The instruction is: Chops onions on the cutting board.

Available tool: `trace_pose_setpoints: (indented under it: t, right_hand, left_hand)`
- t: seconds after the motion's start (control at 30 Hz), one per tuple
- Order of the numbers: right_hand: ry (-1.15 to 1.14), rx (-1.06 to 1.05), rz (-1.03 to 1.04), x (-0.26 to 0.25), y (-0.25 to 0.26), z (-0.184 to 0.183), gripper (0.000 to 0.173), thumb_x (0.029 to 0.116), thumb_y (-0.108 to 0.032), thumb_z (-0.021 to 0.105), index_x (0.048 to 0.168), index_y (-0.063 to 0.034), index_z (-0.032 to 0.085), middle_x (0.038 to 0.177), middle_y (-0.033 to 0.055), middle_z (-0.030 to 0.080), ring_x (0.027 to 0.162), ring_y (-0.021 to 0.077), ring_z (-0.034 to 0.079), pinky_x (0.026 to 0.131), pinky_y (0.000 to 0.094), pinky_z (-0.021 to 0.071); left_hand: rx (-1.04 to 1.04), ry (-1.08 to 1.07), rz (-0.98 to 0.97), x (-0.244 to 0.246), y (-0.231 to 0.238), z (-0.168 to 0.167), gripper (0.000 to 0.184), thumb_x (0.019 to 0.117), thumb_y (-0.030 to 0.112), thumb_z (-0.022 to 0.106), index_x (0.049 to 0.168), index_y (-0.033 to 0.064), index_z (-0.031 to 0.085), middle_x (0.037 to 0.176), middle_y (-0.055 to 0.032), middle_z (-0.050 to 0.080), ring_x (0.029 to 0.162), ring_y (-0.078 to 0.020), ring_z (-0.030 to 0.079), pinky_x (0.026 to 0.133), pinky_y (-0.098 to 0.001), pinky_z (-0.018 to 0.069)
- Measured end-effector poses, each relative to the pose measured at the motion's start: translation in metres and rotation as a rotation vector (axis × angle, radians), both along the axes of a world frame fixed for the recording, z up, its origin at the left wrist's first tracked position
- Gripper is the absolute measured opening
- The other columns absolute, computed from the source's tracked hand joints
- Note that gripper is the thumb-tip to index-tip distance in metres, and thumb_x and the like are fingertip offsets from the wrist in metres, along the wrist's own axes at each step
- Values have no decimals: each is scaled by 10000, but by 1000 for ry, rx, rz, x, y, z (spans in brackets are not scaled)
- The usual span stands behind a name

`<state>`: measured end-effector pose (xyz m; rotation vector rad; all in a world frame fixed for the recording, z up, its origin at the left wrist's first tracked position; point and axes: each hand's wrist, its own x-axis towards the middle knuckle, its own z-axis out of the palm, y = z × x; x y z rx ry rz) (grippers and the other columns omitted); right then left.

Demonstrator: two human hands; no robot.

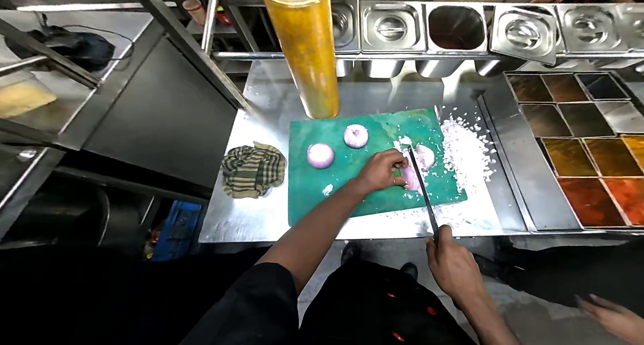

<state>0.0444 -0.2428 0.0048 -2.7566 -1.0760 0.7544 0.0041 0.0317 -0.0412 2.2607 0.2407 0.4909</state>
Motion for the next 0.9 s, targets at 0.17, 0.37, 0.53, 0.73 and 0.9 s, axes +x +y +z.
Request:
trace_pose_setpoints:
  t: [0.17, 0.37, 0.53, 0.73, 0.9]
  right_hand:
    - [-13, -16, 20, 2, 0, -1, 324, 1071, -378, 445, 1208, -96, 529, 783, 100, 668, 765, 329, 717, 672, 501, 570]
    - [5, -36, 23, 1, 2, -1, 314, 1072, -373, 440, 1210, -104, 527, 808, 109, 675, 788, 329, 720, 686, 507, 569]
    - [75, -60, 32, 5, 12, 3, 321, 1082, -379, 424, 1220, -101, 508, 816, 109, 664, 805, 327, 713, 705, 503, 561]
    - [156, -42, 16, 13, 31, -3, 305, 1082, -361, 457, 1234, -100, 499, 839, 117, 658, 823, 324, 705, 734, 515, 563]
    - [204, -19, 10, 16, 45, -11, 306, 1079, -360, 479, 1230, -94, 480, 819, 115, 646, 770, 308, 703, 709, 498, 572]
  left_hand:
    - [30, 119, -43, 5, 0, 12, 434, 763, 266, 918, 1074, 28, 730, 1084, -110, 708, 976, -206, 697, 863, -396, 597]
    - [64, 151, -63, 6, 0, 17, 435, 774, 275, 910, 1076, 22, 727, 1086, -114, 706, 981, -211, 694, 869, -396, 592]
    - [72, 173, -64, 7, 0, 20, 417, 766, 263, 917, 1056, 31, 727, 1064, -113, 705, 975, -216, 696, 857, -395, 594]
    - [73, 164, -74, 6, 0, 21, 397, 761, 235, 920, 1042, 24, 735, 1064, -119, 713, 981, -223, 698, 881, -407, 588]
    - [82, 137, -64, 5, -1, 18, 376, 758, 207, 919, 1028, 21, 736, 1057, -121, 718, 975, -226, 704, 876, -411, 596]
